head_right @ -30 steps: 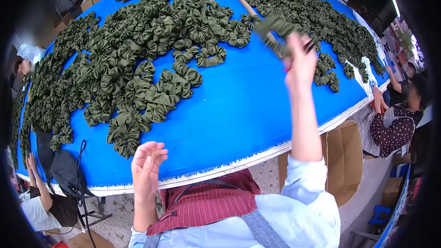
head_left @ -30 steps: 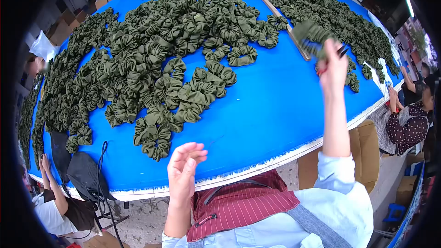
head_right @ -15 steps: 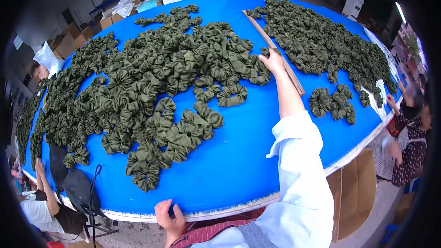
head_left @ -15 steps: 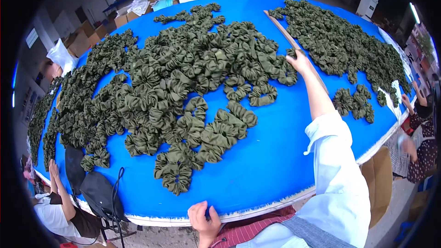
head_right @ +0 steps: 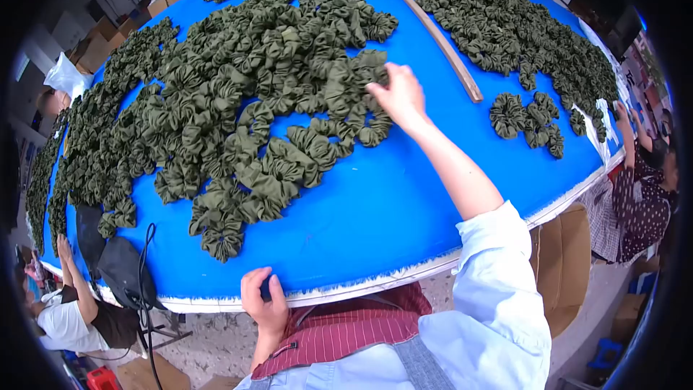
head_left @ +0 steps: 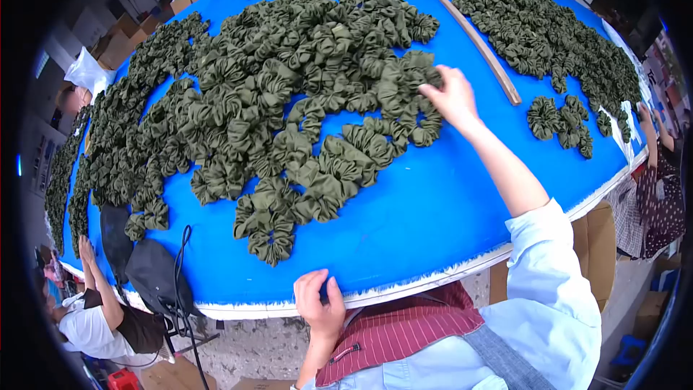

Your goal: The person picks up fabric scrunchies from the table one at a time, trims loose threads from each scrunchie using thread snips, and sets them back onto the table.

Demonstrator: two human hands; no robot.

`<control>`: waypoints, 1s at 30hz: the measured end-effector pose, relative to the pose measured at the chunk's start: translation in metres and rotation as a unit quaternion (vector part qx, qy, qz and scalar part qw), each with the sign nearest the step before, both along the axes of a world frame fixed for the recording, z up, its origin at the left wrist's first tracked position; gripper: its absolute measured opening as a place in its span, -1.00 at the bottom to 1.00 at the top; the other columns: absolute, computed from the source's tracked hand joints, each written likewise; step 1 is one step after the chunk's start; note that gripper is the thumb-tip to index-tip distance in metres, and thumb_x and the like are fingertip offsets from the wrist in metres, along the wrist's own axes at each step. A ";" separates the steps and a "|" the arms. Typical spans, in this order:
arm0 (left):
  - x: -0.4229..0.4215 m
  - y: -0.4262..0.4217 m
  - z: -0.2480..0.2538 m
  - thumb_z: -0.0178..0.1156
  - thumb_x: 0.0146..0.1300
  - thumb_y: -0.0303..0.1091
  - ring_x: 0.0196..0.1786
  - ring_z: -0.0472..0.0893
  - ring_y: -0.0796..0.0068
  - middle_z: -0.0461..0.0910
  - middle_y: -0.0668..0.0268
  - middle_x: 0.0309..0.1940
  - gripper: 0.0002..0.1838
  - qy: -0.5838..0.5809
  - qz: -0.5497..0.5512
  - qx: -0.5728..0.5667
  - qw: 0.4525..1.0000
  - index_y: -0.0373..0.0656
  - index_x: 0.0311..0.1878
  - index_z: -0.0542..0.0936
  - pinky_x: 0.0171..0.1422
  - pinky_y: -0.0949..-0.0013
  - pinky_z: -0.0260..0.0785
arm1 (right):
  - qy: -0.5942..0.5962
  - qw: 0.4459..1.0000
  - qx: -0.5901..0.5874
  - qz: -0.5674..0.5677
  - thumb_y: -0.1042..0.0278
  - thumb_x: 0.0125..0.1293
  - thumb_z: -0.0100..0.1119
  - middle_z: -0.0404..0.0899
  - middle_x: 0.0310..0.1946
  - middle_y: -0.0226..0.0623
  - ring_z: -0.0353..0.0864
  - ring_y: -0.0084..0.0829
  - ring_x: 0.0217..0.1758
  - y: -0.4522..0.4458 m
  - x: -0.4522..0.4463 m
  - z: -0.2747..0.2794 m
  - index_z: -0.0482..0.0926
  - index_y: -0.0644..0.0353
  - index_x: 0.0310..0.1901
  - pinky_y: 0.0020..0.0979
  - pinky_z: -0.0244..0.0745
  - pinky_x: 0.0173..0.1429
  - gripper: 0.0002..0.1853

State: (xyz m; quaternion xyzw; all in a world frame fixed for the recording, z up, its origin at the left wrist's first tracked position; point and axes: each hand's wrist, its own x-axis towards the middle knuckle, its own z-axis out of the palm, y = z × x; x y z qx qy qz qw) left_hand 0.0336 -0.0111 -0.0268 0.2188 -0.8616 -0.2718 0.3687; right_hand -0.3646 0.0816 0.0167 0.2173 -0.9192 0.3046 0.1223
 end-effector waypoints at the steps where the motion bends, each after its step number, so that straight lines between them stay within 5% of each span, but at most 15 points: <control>1: 0.002 -0.002 0.001 0.16 -0.01 -0.60 -0.30 0.49 0.31 0.53 0.20 -0.33 -0.79 0.020 0.011 0.061 0.998 -0.25 -0.24 0.49 -0.13 0.31 0.35 | 0.049 0.999 -0.010 0.007 0.27 0.07 0.22 0.47 -0.18 -0.19 0.53 -0.26 -0.28 0.008 0.007 0.009 0.46 0.26 -0.05 -0.32 0.44 -0.19 -0.59; 3: 0.002 -0.006 0.003 0.15 0.03 -0.59 -0.29 0.49 0.35 0.53 0.20 -0.31 -0.82 0.063 0.039 0.181 0.981 -0.25 -0.24 0.49 -0.13 0.33 0.35 | 0.176 0.974 -0.117 0.079 0.45 0.08 0.19 0.46 -0.22 -0.21 0.51 -0.29 -0.32 0.020 0.022 0.017 0.47 0.23 -0.04 -0.40 0.44 -0.23 -0.65; 6: -0.013 -0.011 0.027 0.12 0.14 -0.53 -0.23 0.49 0.42 0.52 0.20 -0.23 -0.85 0.109 0.043 0.317 0.941 -0.26 -0.19 0.48 -0.10 0.40 0.35 | 0.169 0.953 -0.171 0.185 0.63 -0.02 0.19 0.46 -0.22 -0.22 0.49 -0.35 -0.33 0.023 0.086 0.047 0.48 0.21 -0.06 -0.47 0.43 -0.27 -0.60; 10: -0.055 -0.019 0.070 0.11 0.20 -0.52 -0.14 0.49 0.46 0.49 0.17 -0.14 -0.72 0.187 -0.119 0.605 0.765 -0.31 -0.01 0.42 -0.03 0.48 0.36 | 0.247 0.883 -0.151 0.370 0.65 -0.25 0.25 0.49 -0.18 -0.22 0.50 -0.36 -0.33 0.021 0.158 0.048 0.49 0.20 -0.05 -0.46 0.45 -0.36 -0.45; 11: -0.063 -0.019 0.077 0.11 0.20 -0.52 -0.14 0.49 0.46 0.49 0.17 -0.14 -0.72 0.189 -0.107 0.609 0.763 -0.31 -0.01 0.42 -0.03 0.48 0.36 | 0.215 0.877 -0.148 0.403 0.64 -0.25 0.24 0.49 -0.18 -0.21 0.51 -0.36 -0.36 0.022 0.173 0.043 0.50 0.21 -0.05 -0.47 0.45 -0.38 -0.45; 13: -0.074 -0.018 0.084 0.09 0.23 -0.51 -0.16 0.50 0.50 0.51 0.19 -0.17 -0.71 0.233 -0.170 0.685 0.670 -0.30 0.02 0.40 -0.04 0.50 0.35 | 0.236 0.841 -0.122 0.472 0.61 -0.16 0.24 0.48 -0.15 -0.20 0.53 -0.37 -0.36 0.019 0.190 0.029 0.49 0.22 -0.05 -0.48 0.46 -0.38 -0.50; 19: -0.071 -0.023 0.075 0.05 0.26 -0.45 -0.17 0.52 0.47 0.54 0.20 -0.21 -0.72 0.227 -0.179 0.633 0.718 -0.28 0.03 0.40 -0.08 0.51 0.38 | 0.076 0.877 -0.205 0.429 0.57 -0.07 0.26 0.49 -0.14 -0.21 0.55 -0.42 -0.33 0.024 0.221 0.027 0.47 0.22 -0.03 -0.51 0.47 -0.37 -0.54; 21: -0.069 -0.021 0.074 0.05 0.24 -0.47 -0.18 0.53 0.48 0.54 0.20 -0.21 -0.72 0.249 -0.174 0.645 0.701 -0.27 0.03 0.40 -0.09 0.52 0.38 | -0.101 0.881 -0.302 0.350 0.57 -0.03 0.27 0.51 -0.17 -0.23 0.53 -0.49 -0.36 0.018 0.226 0.035 0.46 0.22 -0.02 -0.56 0.44 -0.40 -0.55; 23: -0.068 -0.020 0.073 0.05 0.23 -0.49 -0.18 0.53 0.48 0.54 0.20 -0.22 -0.72 0.269 -0.172 0.656 0.684 -0.27 0.02 0.40 -0.10 0.53 0.38 | -0.270 0.845 -0.386 0.252 0.57 0.00 0.27 0.52 -0.20 -0.25 0.51 -0.56 -0.39 0.012 0.229 0.039 0.44 0.23 -0.01 -0.60 0.40 -0.43 -0.55; 28: -0.062 -0.018 0.073 0.09 0.18 -0.55 -0.19 0.53 0.50 0.52 0.22 -0.20 -0.68 0.275 -0.211 0.642 0.684 -0.26 0.02 0.37 -0.03 0.54 0.36 | -0.466 0.723 -0.445 0.249 0.63 0.01 0.26 0.54 -0.33 -0.30 0.37 -0.71 -0.55 0.003 0.230 0.036 0.42 0.24 0.00 -0.70 0.23 -0.56 -0.54; 30: -0.061 -0.018 0.074 0.09 0.18 -0.56 -0.19 0.53 0.50 0.52 0.22 -0.20 -0.68 0.275 -0.204 0.642 0.685 -0.27 0.02 0.38 -0.03 0.54 0.36 | -0.467 0.718 -0.458 0.239 0.63 0.01 0.25 0.54 -0.36 -0.32 0.33 -0.73 -0.58 0.004 0.227 0.033 0.41 0.25 0.00 -0.72 0.19 -0.58 -0.54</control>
